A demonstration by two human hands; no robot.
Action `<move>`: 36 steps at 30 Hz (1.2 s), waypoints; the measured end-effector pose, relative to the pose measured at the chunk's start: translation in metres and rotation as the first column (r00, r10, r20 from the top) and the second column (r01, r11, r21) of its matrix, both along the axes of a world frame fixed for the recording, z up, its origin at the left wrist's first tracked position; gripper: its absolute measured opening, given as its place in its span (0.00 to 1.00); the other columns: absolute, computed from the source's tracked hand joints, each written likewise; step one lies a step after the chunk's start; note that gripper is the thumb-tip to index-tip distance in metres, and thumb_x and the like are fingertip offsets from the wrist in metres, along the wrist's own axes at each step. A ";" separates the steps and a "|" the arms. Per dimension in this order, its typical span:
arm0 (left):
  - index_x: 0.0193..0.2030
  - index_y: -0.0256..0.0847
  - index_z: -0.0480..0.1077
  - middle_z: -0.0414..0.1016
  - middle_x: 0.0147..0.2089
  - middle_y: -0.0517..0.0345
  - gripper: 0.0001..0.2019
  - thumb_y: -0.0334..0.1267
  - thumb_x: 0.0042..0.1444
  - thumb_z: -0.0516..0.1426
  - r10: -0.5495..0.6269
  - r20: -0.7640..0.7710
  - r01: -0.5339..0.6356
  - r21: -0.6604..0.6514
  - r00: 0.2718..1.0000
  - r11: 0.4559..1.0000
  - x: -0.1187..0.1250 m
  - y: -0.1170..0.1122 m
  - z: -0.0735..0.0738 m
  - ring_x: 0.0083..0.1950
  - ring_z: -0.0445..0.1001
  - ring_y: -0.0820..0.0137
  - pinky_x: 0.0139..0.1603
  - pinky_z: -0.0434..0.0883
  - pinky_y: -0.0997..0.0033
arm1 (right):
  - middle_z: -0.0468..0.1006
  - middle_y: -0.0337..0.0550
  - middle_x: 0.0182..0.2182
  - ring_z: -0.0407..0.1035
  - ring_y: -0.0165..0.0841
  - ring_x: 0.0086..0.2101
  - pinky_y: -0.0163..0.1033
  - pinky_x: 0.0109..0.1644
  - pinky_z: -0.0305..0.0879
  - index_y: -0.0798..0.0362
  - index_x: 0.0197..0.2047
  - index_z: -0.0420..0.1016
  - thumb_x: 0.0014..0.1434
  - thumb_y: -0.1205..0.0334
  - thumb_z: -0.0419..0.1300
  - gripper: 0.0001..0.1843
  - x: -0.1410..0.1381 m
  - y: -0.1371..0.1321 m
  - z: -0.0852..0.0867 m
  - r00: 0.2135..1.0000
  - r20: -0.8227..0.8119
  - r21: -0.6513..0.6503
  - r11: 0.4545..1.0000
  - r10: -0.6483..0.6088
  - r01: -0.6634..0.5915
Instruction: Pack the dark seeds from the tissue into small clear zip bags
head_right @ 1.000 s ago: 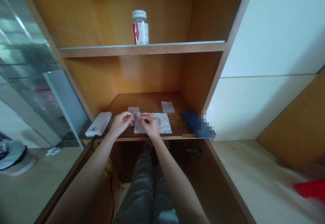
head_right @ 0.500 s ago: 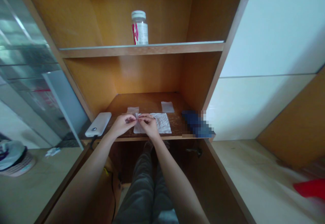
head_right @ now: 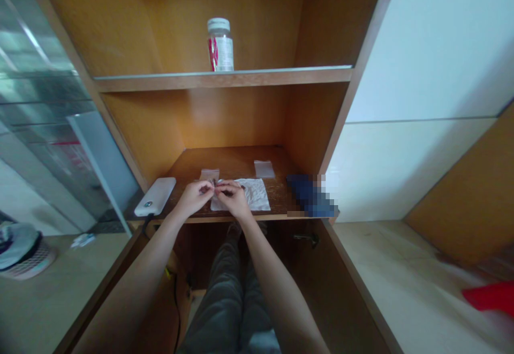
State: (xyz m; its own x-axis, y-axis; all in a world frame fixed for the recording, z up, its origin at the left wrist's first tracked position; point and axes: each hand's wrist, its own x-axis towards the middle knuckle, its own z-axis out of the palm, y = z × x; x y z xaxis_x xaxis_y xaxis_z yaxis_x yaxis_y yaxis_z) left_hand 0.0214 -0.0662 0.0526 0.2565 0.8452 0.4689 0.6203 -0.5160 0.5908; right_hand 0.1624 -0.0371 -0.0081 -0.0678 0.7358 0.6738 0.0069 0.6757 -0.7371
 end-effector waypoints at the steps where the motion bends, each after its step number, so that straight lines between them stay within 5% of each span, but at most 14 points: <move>1: 0.25 0.37 0.69 0.71 0.25 0.60 0.06 0.33 0.48 0.52 0.003 0.000 -0.003 0.007 1.000 1.000 0.000 0.000 0.000 0.27 0.67 0.74 0.30 0.62 0.75 | 0.74 0.43 0.36 0.67 0.33 0.40 0.41 0.49 0.60 0.48 0.31 0.77 0.49 0.60 0.61 0.05 0.000 0.000 0.000 1.000 0.007 0.002 1.000 -0.007 0.007; 7: 0.24 0.38 0.68 0.70 0.24 0.61 0.05 0.32 0.47 0.53 0.013 -0.041 -0.012 0.024 0.999 1.000 0.001 0.002 -0.003 0.26 0.66 0.74 0.29 0.61 0.76 | 0.75 0.42 0.33 0.68 0.33 0.39 0.41 0.48 0.61 0.50 0.27 0.75 0.49 0.61 0.60 0.04 0.000 0.001 0.000 1.000 -0.001 0.014 0.999 -0.029 0.029; 15: 0.21 0.39 0.67 0.71 0.24 0.59 0.06 0.36 0.46 0.55 0.282 -0.227 -0.243 0.188 0.932 0.952 0.017 -0.012 0.006 0.29 0.67 0.68 0.41 0.59 0.63 | 0.73 0.42 0.33 0.67 0.33 0.37 0.38 0.40 0.62 0.52 0.25 0.72 0.47 0.63 0.58 0.03 0.000 0.001 0.001 0.999 -0.014 -0.044 0.998 -0.041 0.040; 21: 0.21 0.39 0.66 0.71 0.26 0.56 0.07 0.36 0.46 0.56 0.361 -0.279 -0.306 0.224 0.890 0.926 0.021 -0.021 0.014 0.34 0.68 0.63 0.45 0.56 0.55 | 0.72 0.42 0.31 0.66 0.31 0.34 0.35 0.37 0.61 0.52 0.23 0.68 0.47 0.63 0.56 0.04 -0.001 0.002 -0.001 0.995 -0.065 -0.099 0.992 -0.078 0.071; 25: 0.20 0.39 0.65 0.72 0.37 0.53 0.06 0.33 0.45 0.56 0.326 -0.325 -0.240 0.277 0.888 0.930 0.018 -0.024 0.023 0.43 0.67 0.60 0.46 0.59 0.56 | 0.71 0.40 0.29 0.66 0.30 0.32 0.35 0.37 0.61 0.53 0.24 0.67 0.47 0.63 0.55 0.03 -0.003 0.005 -0.004 0.988 -0.105 -0.131 0.986 -0.113 0.099; 28: 0.19 0.38 0.63 0.70 0.47 0.52 0.07 0.30 0.44 0.55 0.196 -0.348 -0.084 0.312 0.917 0.946 0.017 -0.024 0.030 0.51 0.63 0.59 0.50 0.58 0.57 | 0.71 0.39 0.27 0.65 0.30 0.30 0.35 0.37 0.61 0.53 0.25 0.67 0.47 0.63 0.55 0.03 -0.003 0.005 -0.004 0.983 -0.135 -0.151 0.983 -0.121 0.101; 31: 0.20 0.39 0.62 0.72 0.44 0.54 0.07 0.28 0.44 0.54 0.061 -0.377 0.056 0.293 0.924 0.955 0.017 -0.022 0.034 0.51 0.64 0.62 0.56 0.55 0.57 | 0.71 0.39 0.26 0.66 0.30 0.29 0.36 0.37 0.62 0.53 0.27 0.67 0.48 0.62 0.55 0.04 -0.003 0.004 -0.003 0.983 -0.156 -0.190 0.980 -0.096 0.066; 36: 0.22 0.41 0.61 0.73 0.38 0.55 0.06 0.30 0.47 0.53 0.054 -0.345 0.046 0.275 0.937 0.960 0.015 -0.017 0.031 0.46 0.68 0.65 0.57 0.55 0.57 | 0.72 0.39 0.26 0.67 0.31 0.29 0.37 0.37 0.64 0.52 0.28 0.65 0.49 0.60 0.55 0.05 -0.005 0.000 0.000 0.979 -0.203 -0.198 0.979 0.017 -0.058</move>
State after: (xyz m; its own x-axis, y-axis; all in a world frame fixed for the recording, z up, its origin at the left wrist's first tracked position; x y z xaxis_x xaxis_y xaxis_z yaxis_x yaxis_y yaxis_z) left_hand 0.0364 -0.0827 0.0831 0.4417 0.6973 0.5645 0.7621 -0.6236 0.1739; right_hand 0.1577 -0.0372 -0.0079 0.0225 0.8572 0.5146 -0.1760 0.5101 -0.8419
